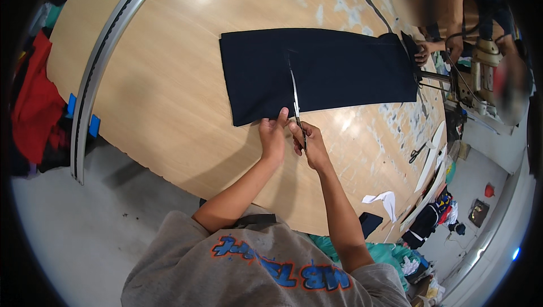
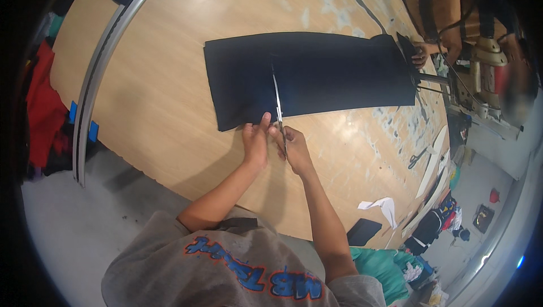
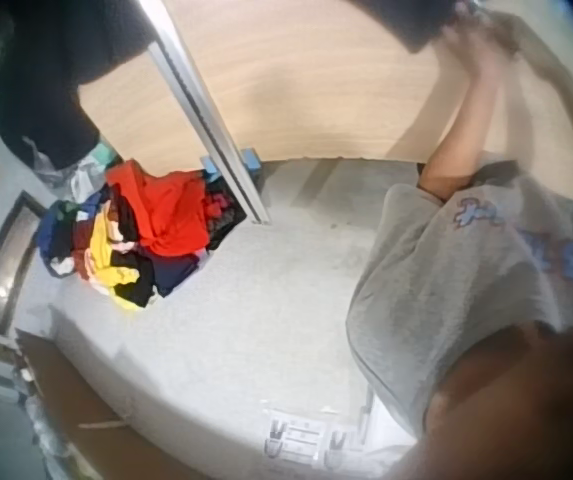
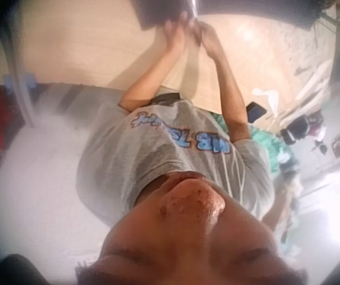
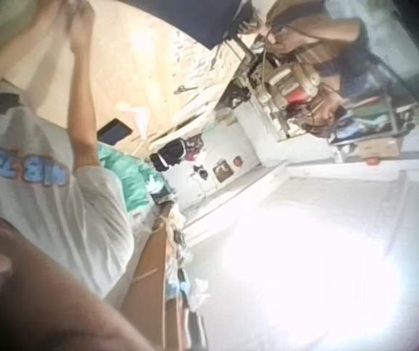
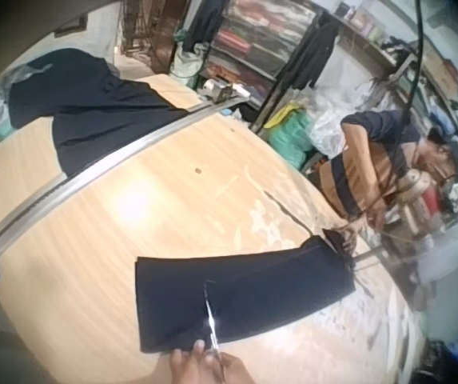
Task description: The person aligns a white paper pattern on a black fabric piece on a large work table, then uses scissors to cut the fabric along the pattern's edge. The person also handles a white strip of material and folds the cut fabric pieces.
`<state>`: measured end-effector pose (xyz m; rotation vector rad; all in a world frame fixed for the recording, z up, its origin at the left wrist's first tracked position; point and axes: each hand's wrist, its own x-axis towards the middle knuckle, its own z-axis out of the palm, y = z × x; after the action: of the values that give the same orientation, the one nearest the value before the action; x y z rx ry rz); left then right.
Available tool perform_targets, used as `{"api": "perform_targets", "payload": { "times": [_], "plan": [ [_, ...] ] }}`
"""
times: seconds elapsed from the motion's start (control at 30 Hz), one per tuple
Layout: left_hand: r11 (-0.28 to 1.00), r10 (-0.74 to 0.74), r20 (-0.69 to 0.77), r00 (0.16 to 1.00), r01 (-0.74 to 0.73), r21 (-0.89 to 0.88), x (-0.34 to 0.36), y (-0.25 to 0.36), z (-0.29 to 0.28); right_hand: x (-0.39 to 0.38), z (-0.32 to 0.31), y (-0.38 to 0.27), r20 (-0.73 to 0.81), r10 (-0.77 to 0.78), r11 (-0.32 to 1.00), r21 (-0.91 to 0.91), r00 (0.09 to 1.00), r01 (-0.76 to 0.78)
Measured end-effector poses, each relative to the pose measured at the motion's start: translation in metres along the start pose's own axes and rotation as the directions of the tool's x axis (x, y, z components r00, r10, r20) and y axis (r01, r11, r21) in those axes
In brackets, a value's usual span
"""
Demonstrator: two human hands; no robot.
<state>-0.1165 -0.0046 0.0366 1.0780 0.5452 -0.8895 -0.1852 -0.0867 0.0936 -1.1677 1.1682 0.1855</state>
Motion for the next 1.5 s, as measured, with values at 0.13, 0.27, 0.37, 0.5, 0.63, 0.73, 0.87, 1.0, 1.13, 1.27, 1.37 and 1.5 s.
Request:
{"api": "perform_targets", "payload": {
  "times": [0.13,0.27,0.37,0.5,0.63,0.73,0.87,1.0,1.13,1.27,1.37,1.5],
  "plan": [
    [0.999,0.003,0.015,1.000,-0.004,0.032,-0.002,0.006,-0.002,-0.005,0.003,-0.004,-0.018,-0.001,0.999,-0.040,1.000,0.000],
    [0.999,0.035,-0.007,0.999,-0.035,-0.017,-0.005,0.008,0.005,0.011,-0.003,0.001,0.007,-0.085,0.996,-0.022,0.996,0.086],
    [0.998,0.036,0.003,0.999,-0.036,-0.042,0.000,0.000,-0.001,0.019,-0.001,0.000,0.016,-0.091,0.996,0.001,0.996,0.091],
    [0.998,0.018,-0.004,1.000,-0.018,-0.056,-0.002,0.010,0.002,0.013,0.002,-0.009,0.009,-0.033,0.999,0.006,0.999,0.033],
    [0.999,0.025,0.003,1.000,-0.024,-0.031,-0.003,0.016,0.002,0.004,0.009,-0.017,-0.027,-0.027,1.000,-0.009,0.999,0.027],
    [0.999,0.035,-0.001,0.999,-0.035,-0.009,-0.005,0.018,0.001,0.013,0.003,-0.009,-0.017,-0.096,0.994,-0.051,0.995,0.095],
    [0.999,0.035,-0.003,0.999,-0.035,-0.005,0.001,0.007,-0.005,0.024,0.006,-0.014,0.000,-0.100,0.995,-0.002,0.995,0.100],
    [0.999,0.005,-0.035,0.999,-0.003,0.043,0.003,0.008,-0.006,0.014,0.008,-0.025,-0.041,-0.028,0.999,-0.021,0.999,0.027],
    [0.998,0.036,-0.013,0.999,-0.037,-0.044,-0.001,0.010,0.000,0.012,0.009,-0.030,-0.071,-0.027,0.996,-0.090,0.997,0.021],
    [0.999,0.042,0.004,0.999,-0.042,-0.016,0.002,0.008,-0.002,0.027,0.001,-0.023,0.012,-0.112,0.991,-0.075,0.994,0.113],
    [0.999,0.036,0.000,0.999,-0.036,-0.003,0.001,0.008,-0.004,0.030,0.004,-0.028,0.011,-0.075,0.997,-0.021,0.997,0.075],
    [0.999,0.026,-0.018,0.999,-0.027,-0.027,0.000,0.011,-0.002,0.023,0.009,-0.038,-0.019,-0.031,0.996,-0.085,0.999,0.030]
  ]
}}
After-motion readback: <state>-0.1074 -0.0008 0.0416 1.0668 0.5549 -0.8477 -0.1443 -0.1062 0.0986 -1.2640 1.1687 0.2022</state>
